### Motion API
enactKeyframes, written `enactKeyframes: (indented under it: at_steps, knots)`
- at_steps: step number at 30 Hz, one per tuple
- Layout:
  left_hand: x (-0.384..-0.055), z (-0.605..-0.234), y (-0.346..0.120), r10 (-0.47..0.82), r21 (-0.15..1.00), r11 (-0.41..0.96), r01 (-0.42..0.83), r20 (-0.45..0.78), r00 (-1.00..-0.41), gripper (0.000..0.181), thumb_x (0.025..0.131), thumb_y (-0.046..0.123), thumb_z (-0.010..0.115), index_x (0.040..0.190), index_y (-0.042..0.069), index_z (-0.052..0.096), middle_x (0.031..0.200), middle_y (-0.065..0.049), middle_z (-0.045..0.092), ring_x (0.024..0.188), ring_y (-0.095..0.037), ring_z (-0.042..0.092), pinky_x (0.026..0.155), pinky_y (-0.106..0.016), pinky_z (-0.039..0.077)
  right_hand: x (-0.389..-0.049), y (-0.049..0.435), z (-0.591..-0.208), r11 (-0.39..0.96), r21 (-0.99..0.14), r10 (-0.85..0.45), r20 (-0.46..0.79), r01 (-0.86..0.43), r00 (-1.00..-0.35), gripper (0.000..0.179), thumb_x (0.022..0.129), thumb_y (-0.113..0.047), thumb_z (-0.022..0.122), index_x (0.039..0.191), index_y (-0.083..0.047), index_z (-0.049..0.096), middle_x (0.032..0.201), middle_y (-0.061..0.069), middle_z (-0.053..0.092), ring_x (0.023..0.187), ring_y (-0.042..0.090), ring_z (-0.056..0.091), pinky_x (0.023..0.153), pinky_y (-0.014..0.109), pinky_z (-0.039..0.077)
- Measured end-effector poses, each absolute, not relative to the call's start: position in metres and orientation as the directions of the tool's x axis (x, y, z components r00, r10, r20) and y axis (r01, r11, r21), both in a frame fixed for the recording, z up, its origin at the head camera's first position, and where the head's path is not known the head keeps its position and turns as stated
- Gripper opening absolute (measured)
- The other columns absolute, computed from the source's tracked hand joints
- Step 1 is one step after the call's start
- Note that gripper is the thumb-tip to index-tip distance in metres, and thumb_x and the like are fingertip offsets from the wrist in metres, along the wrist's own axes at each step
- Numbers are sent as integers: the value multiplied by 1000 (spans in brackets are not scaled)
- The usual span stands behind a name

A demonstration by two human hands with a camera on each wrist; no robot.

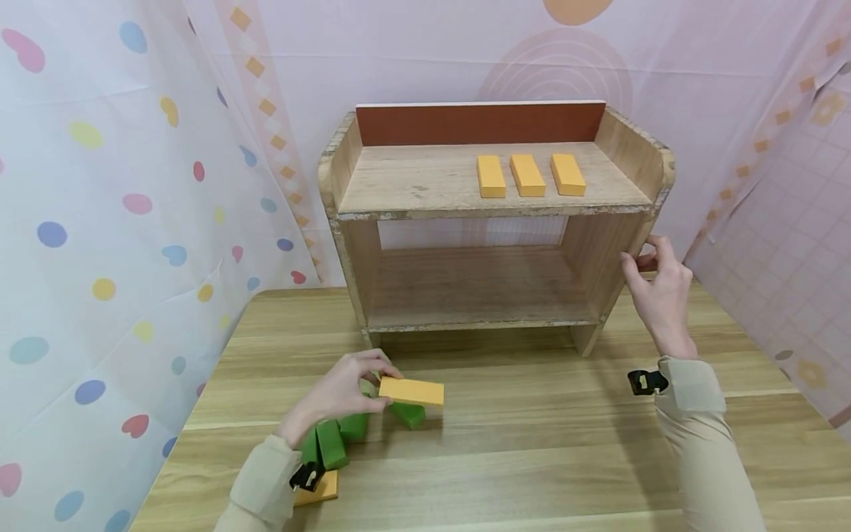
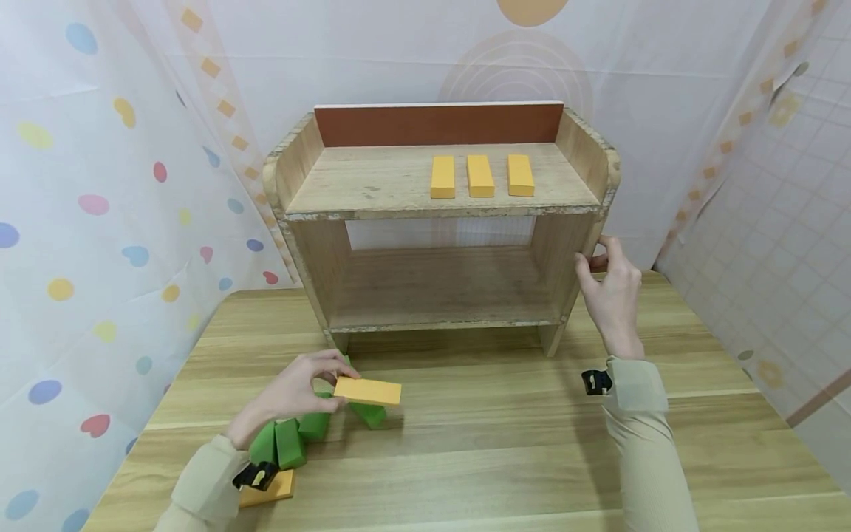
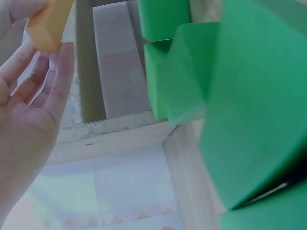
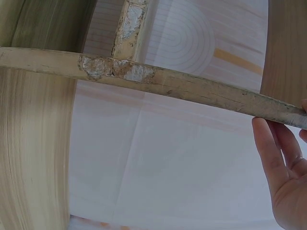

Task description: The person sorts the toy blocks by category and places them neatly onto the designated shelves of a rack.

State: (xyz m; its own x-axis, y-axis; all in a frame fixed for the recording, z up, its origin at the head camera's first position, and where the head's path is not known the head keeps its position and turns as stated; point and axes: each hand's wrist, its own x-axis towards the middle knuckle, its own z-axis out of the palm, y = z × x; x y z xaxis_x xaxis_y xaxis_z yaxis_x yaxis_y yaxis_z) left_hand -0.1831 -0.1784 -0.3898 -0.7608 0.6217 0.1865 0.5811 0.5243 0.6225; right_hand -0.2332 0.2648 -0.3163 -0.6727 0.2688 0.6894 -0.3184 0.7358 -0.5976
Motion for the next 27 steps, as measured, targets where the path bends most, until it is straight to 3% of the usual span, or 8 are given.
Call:
enactKeyframes:
  at_steps: [6,14,21,27]
  knots:
    - [-185,-376,-174,553,575,532,622,320,-769,31,73,8,75,103,10,71,100,-1,65,83,-9,61,70,-24,55,-233,265,-316,739,-593,266,692,-319,-671,29,91,-18,60,114,-1,58,77,24,65,63,-23,39,56,-2,32]
    - [-190,-358,-166,486,538,478,694,496,-719,33,71,4,76,103,9,71,95,-1,64,74,-12,55,63,-21,48,-234,265,-317,741,-591,264,693,-320,-670,29,91,-18,60,114,-1,58,76,23,65,63,-23,38,56,-2,32]
    - [-197,-332,-156,401,503,434,747,635,-660,32,69,0,76,101,5,72,94,-7,64,75,-13,55,65,-20,49,-234,266,-317,739,-594,270,692,-317,-669,28,90,-18,60,113,-1,58,76,23,65,62,-24,38,56,0,32]
    - [-205,-307,-146,303,408,441,800,771,-560,31,69,2,77,99,3,72,94,-10,65,76,-15,56,66,-12,42,-233,265,-317,741,-592,267,692,-316,-671,28,90,-18,60,113,-1,58,76,23,65,62,-24,38,55,-1,32]
